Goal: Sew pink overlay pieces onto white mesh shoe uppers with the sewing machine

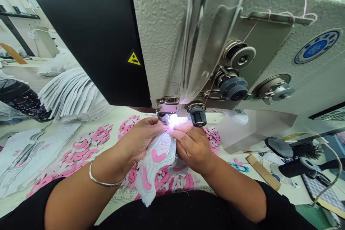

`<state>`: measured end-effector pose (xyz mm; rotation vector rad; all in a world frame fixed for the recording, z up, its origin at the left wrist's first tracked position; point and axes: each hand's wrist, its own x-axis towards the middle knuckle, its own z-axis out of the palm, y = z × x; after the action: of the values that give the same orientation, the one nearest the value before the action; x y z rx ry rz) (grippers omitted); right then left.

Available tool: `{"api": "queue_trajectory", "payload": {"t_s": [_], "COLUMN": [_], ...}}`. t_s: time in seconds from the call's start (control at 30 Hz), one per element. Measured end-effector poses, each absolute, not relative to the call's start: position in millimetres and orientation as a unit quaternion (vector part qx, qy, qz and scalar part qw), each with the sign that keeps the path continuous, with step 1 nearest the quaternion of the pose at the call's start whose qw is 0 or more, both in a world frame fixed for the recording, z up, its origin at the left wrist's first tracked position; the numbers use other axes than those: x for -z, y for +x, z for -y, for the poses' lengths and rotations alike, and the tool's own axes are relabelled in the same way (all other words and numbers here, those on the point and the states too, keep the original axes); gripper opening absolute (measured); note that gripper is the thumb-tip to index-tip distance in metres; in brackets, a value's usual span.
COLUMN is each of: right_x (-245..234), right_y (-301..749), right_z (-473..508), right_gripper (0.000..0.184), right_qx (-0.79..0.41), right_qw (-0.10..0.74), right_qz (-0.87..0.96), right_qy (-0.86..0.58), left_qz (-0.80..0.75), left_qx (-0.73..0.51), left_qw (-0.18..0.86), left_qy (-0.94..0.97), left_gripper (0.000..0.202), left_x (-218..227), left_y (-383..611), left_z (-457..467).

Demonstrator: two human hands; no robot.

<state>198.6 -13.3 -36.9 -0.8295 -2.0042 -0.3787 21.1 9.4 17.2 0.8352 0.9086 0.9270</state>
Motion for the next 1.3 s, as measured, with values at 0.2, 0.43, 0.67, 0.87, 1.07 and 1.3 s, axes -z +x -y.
{"api": "queue_trajectory", "payload": {"t_s": [0.2, 0.43, 0.67, 0.87, 1.07, 1.3], "right_x": [33, 31, 28, 25, 25, 21], "right_y": [200, 202, 205, 203, 200, 196], "right_z": [14, 10, 4, 3, 9, 17], "right_gripper": [0.029, 0.029, 0.027, 0.026, 0.027, 0.029], "right_qx": [0.149, 0.14, 0.108, 0.096, 0.108, 0.126], "right_qw": [0.447, 0.453, 0.45, 0.429, 0.401, 0.363], "right_qz": [0.816, 0.812, 0.817, 0.819, 0.82, 0.823], "right_qy": [-0.334, -0.339, -0.344, -0.37, -0.395, -0.419], "left_qz": [-0.411, -0.417, -0.434, -0.422, -0.412, -0.381], "left_qx": [-0.426, -0.444, -0.454, -0.46, -0.435, -0.358], "left_qw": [0.707, 0.691, 0.676, 0.676, 0.69, 0.748], "left_qy": [0.387, 0.388, 0.386, 0.393, 0.405, 0.408], "left_gripper": [0.012, 0.013, 0.015, 0.014, 0.011, 0.012], "left_x": [-15, -10, -8, -3, -6, -9], "left_y": [23, 23, 23, 20, 16, -2], "left_z": [-8, -8, -6, -11, -13, -10]}}
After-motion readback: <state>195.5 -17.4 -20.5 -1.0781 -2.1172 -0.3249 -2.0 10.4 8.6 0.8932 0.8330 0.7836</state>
